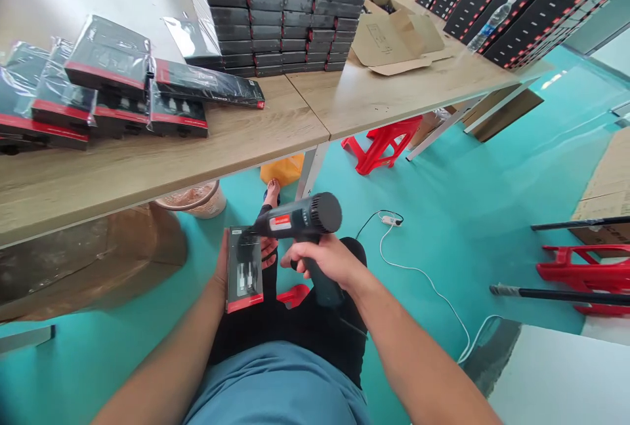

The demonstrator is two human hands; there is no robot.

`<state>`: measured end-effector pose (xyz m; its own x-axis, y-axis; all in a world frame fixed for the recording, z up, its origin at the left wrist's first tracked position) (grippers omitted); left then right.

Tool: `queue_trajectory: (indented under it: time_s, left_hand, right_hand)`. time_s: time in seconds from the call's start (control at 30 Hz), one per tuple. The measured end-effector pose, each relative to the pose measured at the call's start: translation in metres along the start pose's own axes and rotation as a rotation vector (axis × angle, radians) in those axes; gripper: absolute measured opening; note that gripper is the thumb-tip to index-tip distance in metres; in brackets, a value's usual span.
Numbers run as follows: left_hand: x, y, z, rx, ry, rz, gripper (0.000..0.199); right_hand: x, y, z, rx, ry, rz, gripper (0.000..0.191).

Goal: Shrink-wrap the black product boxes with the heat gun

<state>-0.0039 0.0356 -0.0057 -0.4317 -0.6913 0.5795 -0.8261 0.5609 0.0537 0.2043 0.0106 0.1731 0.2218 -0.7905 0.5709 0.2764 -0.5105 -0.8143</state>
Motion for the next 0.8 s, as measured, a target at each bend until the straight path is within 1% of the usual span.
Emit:
queue_trajectory:
  time_s: [0.07, 0.1, 0.13, 0.17, 0.2, 0.23, 0.27, 0.33, 0.37, 0.4, 0.43, 0.47, 0.53, 0.57, 0.6, 0.63, 0.7, 0.73, 0.77, 0.8]
  left_hand:
    - [0.003, 0.004, 0.002, 0.038, 0.026, -0.013, 0.086]
    - [0.005, 0.006, 0.003, 0.066, 0.017, -0.008, 0.087]
    - [0.007, 0.009, 0.003, 0.093, 0.001, 0.000, 0.086]
    - [0.009, 0.012, 0.004, 0.117, -0.012, 0.000, 0.082]
    - [0.011, 0.017, 0.005, 0.138, -0.017, -0.019, 0.073]
    - [0.011, 0.022, 0.008, 0.154, -0.004, -0.054, 0.063]
    - [0.009, 0.026, 0.012, 0.169, 0.043, -0.101, 0.053]
    - [0.004, 0.035, 0.021, 0.210, 0.200, -0.223, 0.041]
    - [0.001, 0.037, 0.026, 0.237, 0.285, -0.275, 0.039]
    - [-0.002, 0.037, 0.029, 0.262, 0.361, -0.315, 0.037]
    - [-0.005, 0.037, 0.031, 0.280, 0.423, -0.340, 0.035]
    - [-0.008, 0.035, 0.032, 0.289, 0.460, -0.352, 0.034]
    - [-0.012, 0.033, 0.032, 0.283, 0.488, -0.358, 0.030]
    - [-0.013, 0.032, 0.031, 0.276, 0.490, -0.359, 0.028]
    - [-0.012, 0.032, 0.031, 0.275, 0.486, -0.361, 0.027]
    - [-0.011, 0.032, 0.031, 0.279, 0.477, -0.368, 0.026]
    - [-0.009, 0.035, 0.031, 0.290, 0.458, -0.391, 0.025]
    - [-0.008, 0.036, 0.031, 0.285, 0.448, -0.400, 0.023]
    - [-0.008, 0.037, 0.031, 0.274, 0.441, -0.406, 0.021]
    - [-0.008, 0.039, 0.032, 0.260, 0.442, -0.411, 0.019]
  right_hand:
    - [0.006, -0.005, -0.012, 0.041, -0.224, 0.009, 0.019]
    - [0.012, -0.003, -0.015, 0.074, -0.322, -0.007, 0.018]
    - [0.019, 0.000, -0.014, 0.110, -0.389, -0.034, 0.019]
    - [0.025, 0.006, -0.011, 0.137, -0.409, -0.065, 0.021]
    - [0.030, 0.013, -0.004, 0.151, -0.379, -0.089, 0.022]
    - [0.032, 0.020, 0.004, 0.143, -0.310, -0.104, 0.023]
    - [0.034, 0.027, 0.013, 0.113, -0.214, -0.120, 0.025]
    - [0.037, 0.042, 0.025, 0.027, -0.003, -0.149, 0.032]
    - [0.039, 0.048, 0.026, -0.013, 0.071, -0.158, 0.035]
    - [0.041, 0.053, 0.022, -0.046, 0.104, -0.160, 0.038]
    - [0.042, 0.056, 0.014, -0.072, 0.090, -0.149, 0.039]
    - [0.043, 0.056, 0.004, -0.095, 0.046, -0.124, 0.040]
    - [0.043, 0.052, -0.017, -0.133, -0.061, -0.051, 0.038]
    - [0.042, 0.049, -0.023, -0.142, -0.069, -0.013, 0.038]
    - [0.041, 0.046, -0.026, -0.141, -0.048, 0.017, 0.037]
    - [0.039, 0.043, -0.025, -0.134, 0.005, 0.038, 0.036]
    - [0.036, 0.038, -0.019, -0.112, 0.093, 0.052, 0.035]
    - [0.035, 0.036, -0.018, -0.104, 0.086, 0.052, 0.036]
    - [0.035, 0.034, -0.019, -0.099, 0.039, 0.049, 0.036]
    - [0.035, 0.032, -0.021, -0.096, -0.035, 0.048, 0.037]
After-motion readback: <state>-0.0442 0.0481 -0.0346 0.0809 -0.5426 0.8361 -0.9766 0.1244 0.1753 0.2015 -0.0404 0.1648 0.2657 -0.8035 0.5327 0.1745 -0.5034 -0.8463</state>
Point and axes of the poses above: each hand's wrist, its own x-axis away from the middle knuckle, its own z-axis out of the back of the hand, y = z × x, the point moved 5 cm from there along -x, towards the middle knuckle, and after that the axes turned 11 degrees about x, right-handed, at the moved point
